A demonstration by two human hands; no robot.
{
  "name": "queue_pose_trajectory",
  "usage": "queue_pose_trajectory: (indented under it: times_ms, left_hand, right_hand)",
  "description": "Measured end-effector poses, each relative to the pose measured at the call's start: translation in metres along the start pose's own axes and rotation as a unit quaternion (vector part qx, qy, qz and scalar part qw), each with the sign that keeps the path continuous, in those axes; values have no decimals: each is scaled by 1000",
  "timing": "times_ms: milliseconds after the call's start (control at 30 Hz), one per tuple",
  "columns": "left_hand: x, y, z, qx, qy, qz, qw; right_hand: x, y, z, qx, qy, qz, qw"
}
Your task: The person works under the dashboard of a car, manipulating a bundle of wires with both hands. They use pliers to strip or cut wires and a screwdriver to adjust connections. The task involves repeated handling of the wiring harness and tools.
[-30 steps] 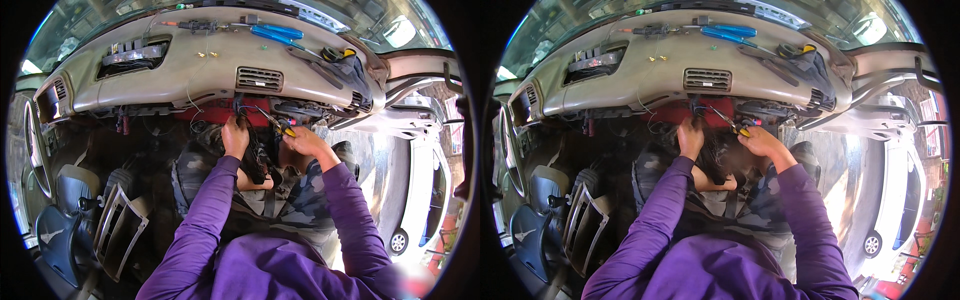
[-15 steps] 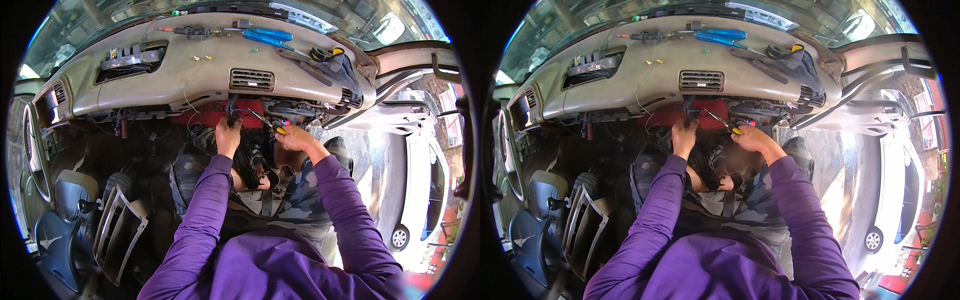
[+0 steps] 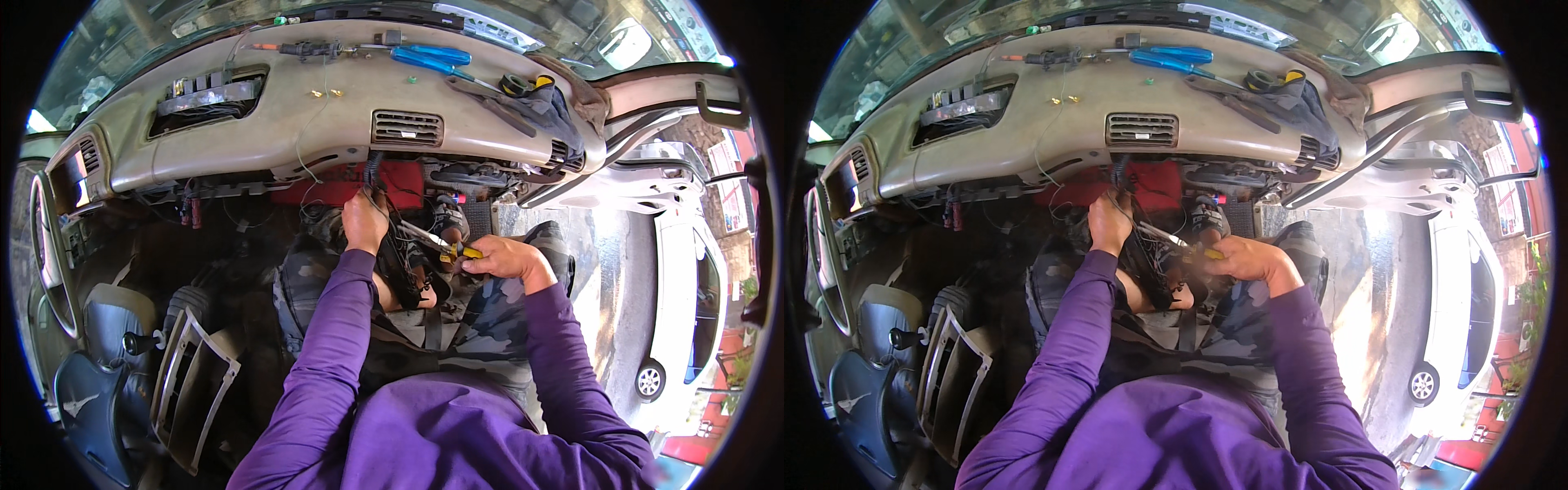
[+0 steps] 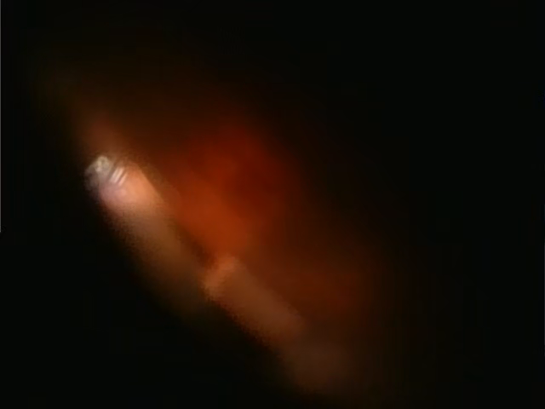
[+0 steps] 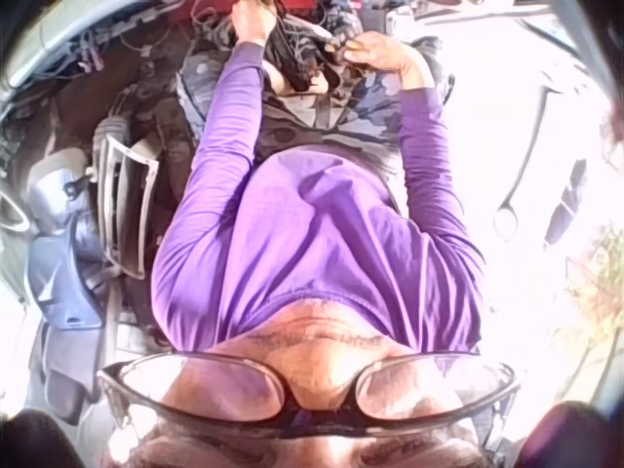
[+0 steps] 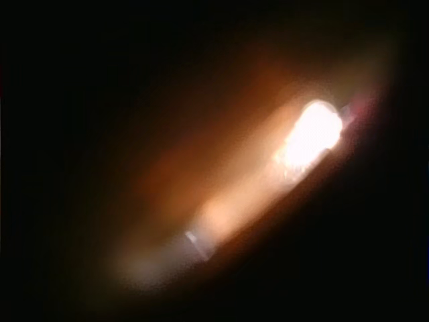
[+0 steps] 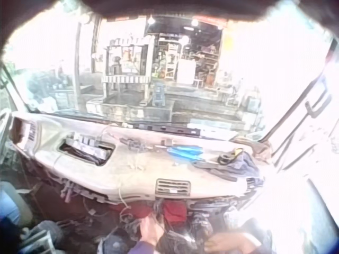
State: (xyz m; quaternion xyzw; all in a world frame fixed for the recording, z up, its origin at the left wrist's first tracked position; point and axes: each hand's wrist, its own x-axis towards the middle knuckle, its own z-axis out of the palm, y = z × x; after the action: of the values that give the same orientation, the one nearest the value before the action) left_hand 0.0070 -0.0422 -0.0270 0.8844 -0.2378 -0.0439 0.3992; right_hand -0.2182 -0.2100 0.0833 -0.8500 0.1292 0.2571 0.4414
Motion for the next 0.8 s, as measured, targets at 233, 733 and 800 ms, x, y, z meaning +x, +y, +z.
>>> queue_pose_trajectory:
  times_ms: [233,733,800]
  left_hand:
    - [8,-15,-4,-110,-28,41,993]
    - [1,-6,-4,-137,-50,-22,989]
    - [4,-7,-6,-142,-60,-22,988]
  right_hand:
    - [-63,-41,12,287,280,-67,913]
    - [-10,-15,-198,-338,575,158,728]
    - [-6,-21,-193,-380,612,108,685]
